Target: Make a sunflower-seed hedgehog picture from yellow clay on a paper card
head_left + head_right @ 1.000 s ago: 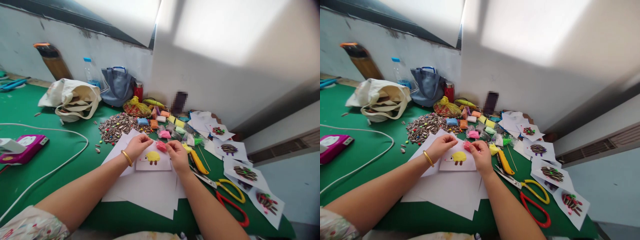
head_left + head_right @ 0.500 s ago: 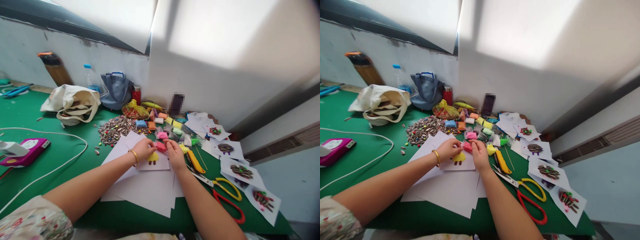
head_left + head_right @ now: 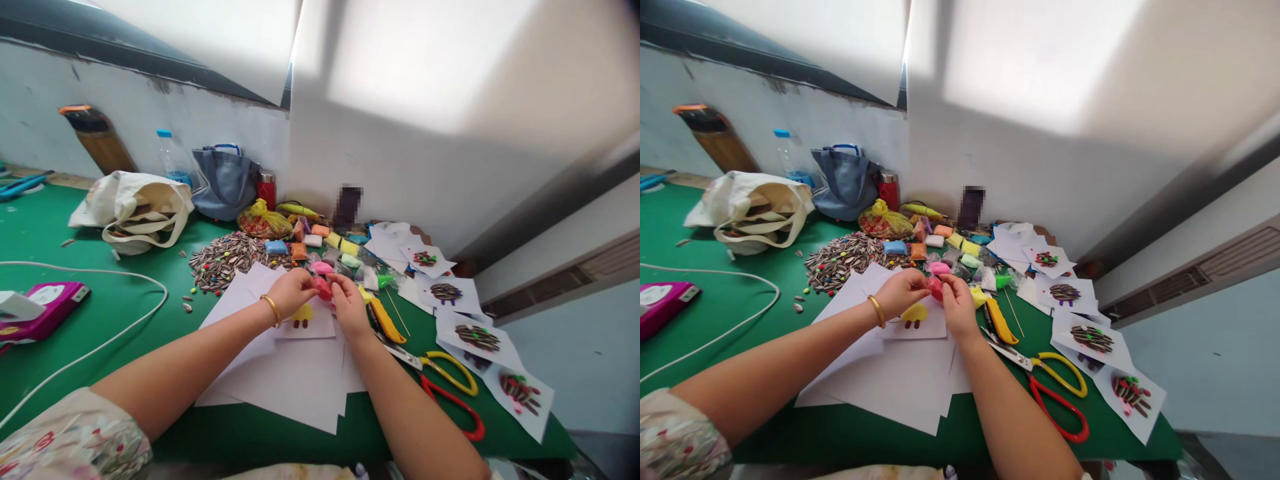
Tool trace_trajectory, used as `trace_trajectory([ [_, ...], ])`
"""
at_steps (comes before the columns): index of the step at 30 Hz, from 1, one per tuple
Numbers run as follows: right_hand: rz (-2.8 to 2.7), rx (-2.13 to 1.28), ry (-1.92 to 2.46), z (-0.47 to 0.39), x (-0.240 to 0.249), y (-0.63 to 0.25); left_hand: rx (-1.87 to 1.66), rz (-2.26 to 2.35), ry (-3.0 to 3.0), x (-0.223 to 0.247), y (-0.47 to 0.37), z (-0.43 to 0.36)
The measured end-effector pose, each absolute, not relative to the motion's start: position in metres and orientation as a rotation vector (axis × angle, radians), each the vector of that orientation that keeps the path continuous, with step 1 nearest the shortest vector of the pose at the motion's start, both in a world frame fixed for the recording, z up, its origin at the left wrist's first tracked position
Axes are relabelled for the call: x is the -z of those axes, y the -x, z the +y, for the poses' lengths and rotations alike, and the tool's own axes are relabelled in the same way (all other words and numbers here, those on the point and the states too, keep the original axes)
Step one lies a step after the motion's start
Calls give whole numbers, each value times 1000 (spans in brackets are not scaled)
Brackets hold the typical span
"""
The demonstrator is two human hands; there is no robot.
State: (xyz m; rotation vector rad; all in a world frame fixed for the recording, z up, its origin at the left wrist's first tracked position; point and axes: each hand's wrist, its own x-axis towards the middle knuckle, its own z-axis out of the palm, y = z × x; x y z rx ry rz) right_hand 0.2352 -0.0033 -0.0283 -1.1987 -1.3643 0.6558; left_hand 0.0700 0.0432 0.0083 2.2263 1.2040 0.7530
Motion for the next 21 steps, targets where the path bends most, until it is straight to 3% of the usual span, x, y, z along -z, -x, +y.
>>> trace_trajectory([
  [4,-1421,-513,1180,-8,14,-240,-843,953,-2604,-20,-65,38],
  [9,-1634,-300,1145,-15,1,-239,-663,835,-2899,-23,-62,30],
  [21,-1910,59,1484,-15,0,-241,-556,784,-2992,-13,-68,21],
])
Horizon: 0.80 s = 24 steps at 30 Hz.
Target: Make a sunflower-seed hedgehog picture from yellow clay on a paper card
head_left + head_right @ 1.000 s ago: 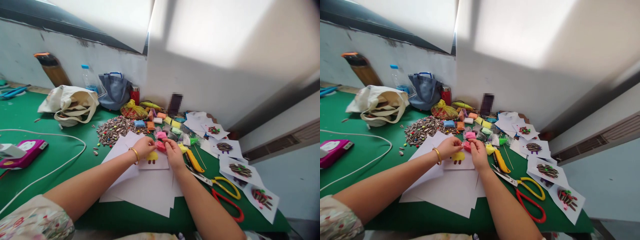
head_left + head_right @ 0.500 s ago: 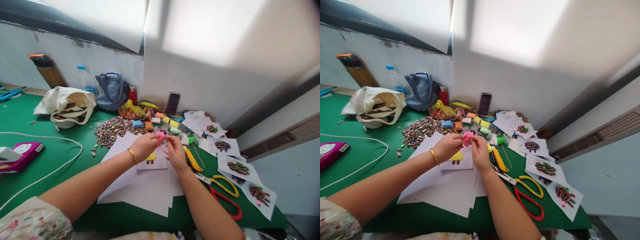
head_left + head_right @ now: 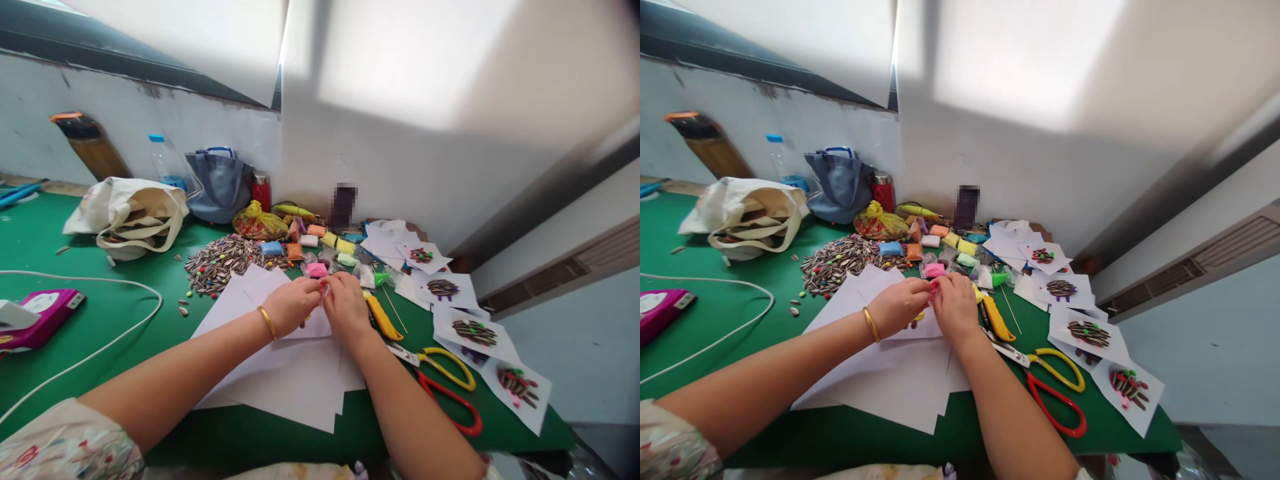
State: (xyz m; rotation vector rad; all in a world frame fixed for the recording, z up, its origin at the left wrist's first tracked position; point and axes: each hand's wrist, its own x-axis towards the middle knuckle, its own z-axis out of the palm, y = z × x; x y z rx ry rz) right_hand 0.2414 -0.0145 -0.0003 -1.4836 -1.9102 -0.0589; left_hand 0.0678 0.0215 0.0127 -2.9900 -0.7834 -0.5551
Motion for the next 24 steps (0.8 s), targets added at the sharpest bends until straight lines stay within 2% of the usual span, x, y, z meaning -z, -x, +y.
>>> trace_trajectory([
  [5,-2016,136,1530,-17,-2,-241,611,-842,3009,-9,-71,20],
  [11,-1857,-40,1382,-14,1,-248,874,-1042,3088,-15,-68,33],
  [14,-1786,-66,1368,-12,5,-250,1099,-1282,3053,-15,-61,54],
  [18,-1806,-93,1381,-8,11,-250,1289,-1842,2911,-6,-50,86],
  [24,-1830,-115,1374,-12,11,-245,1449,-1897,2790,0,-37,95],
])
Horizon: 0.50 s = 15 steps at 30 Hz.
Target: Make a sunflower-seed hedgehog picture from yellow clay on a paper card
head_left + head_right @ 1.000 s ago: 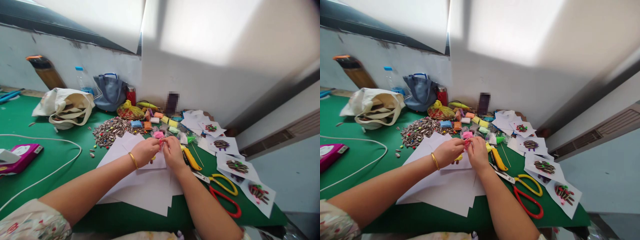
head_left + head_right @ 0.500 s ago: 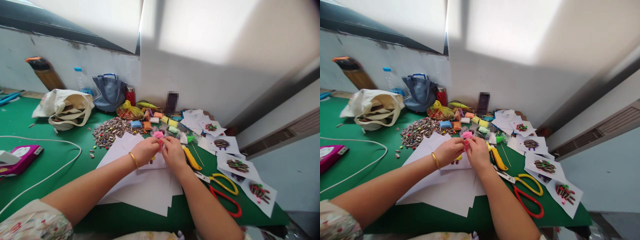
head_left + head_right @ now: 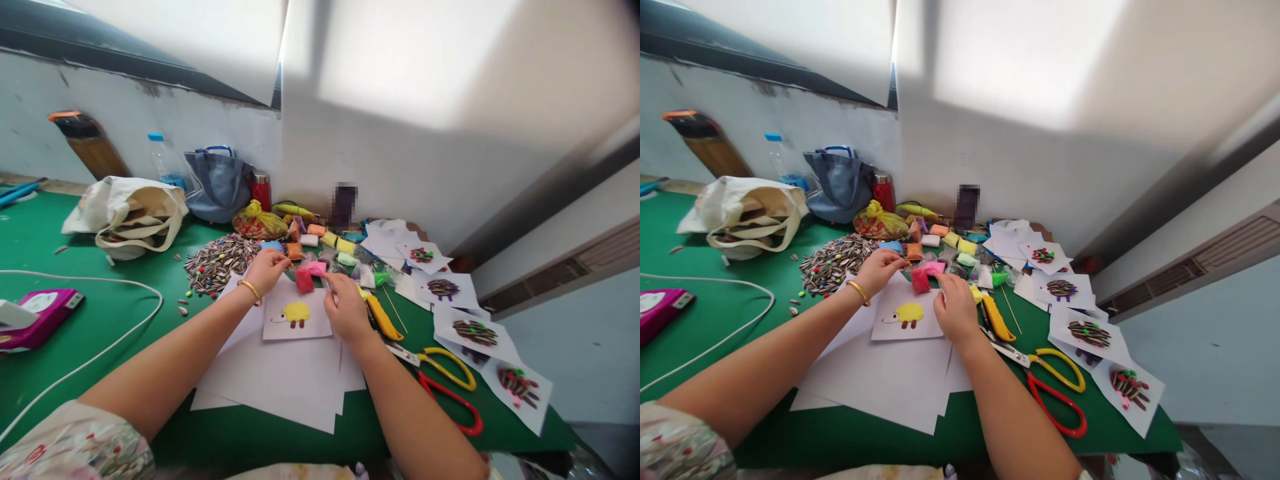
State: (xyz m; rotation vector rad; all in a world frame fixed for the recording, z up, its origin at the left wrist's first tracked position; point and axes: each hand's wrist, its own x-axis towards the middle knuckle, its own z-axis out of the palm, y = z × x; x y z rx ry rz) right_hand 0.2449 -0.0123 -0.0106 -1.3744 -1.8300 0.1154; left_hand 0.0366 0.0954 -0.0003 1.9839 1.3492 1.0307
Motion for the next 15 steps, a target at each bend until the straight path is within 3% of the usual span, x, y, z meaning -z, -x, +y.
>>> trace_trajectory([
  [5,-1820,-141,1326,-19,6,-239,-972,1222,-1782,-7,-40,58],
  [15,-1769,-175,1339,-13,7,-249,-535,1060,-2612,2,-77,5],
])
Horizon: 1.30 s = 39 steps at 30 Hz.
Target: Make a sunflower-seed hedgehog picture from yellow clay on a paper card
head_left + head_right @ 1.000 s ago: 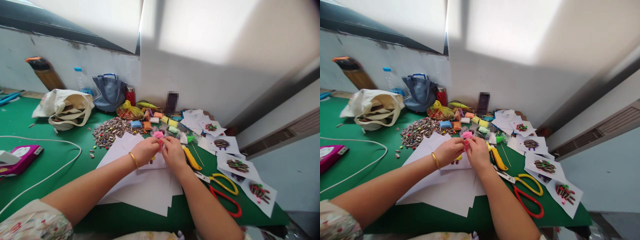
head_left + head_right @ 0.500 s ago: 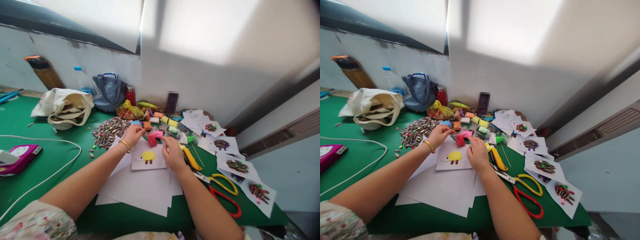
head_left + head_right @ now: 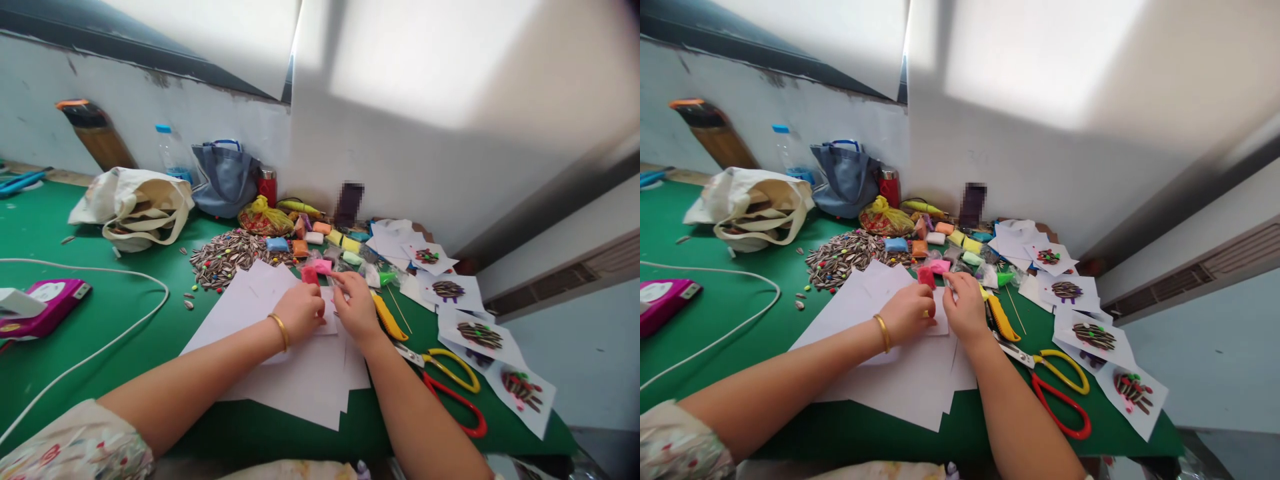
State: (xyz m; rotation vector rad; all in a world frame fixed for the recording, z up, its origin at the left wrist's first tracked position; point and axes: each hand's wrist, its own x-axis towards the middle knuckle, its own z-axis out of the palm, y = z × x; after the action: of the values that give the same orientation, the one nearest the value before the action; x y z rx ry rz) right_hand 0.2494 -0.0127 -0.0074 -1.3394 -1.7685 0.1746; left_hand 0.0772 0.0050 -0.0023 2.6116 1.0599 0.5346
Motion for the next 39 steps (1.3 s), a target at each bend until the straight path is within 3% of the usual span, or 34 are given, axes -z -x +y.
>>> trace_trajectory([
  [11,-1770,-180,1323,-15,3,-256,-315,1050,-2685,-6,-69,7],
  [24,-2167,-113,1369,-83,33,-263,-277,941,-2697,-4,-7,18],
  [39,-2183,-21,1415,-78,35,-249,-312,967,-2652,12,3,14],
])
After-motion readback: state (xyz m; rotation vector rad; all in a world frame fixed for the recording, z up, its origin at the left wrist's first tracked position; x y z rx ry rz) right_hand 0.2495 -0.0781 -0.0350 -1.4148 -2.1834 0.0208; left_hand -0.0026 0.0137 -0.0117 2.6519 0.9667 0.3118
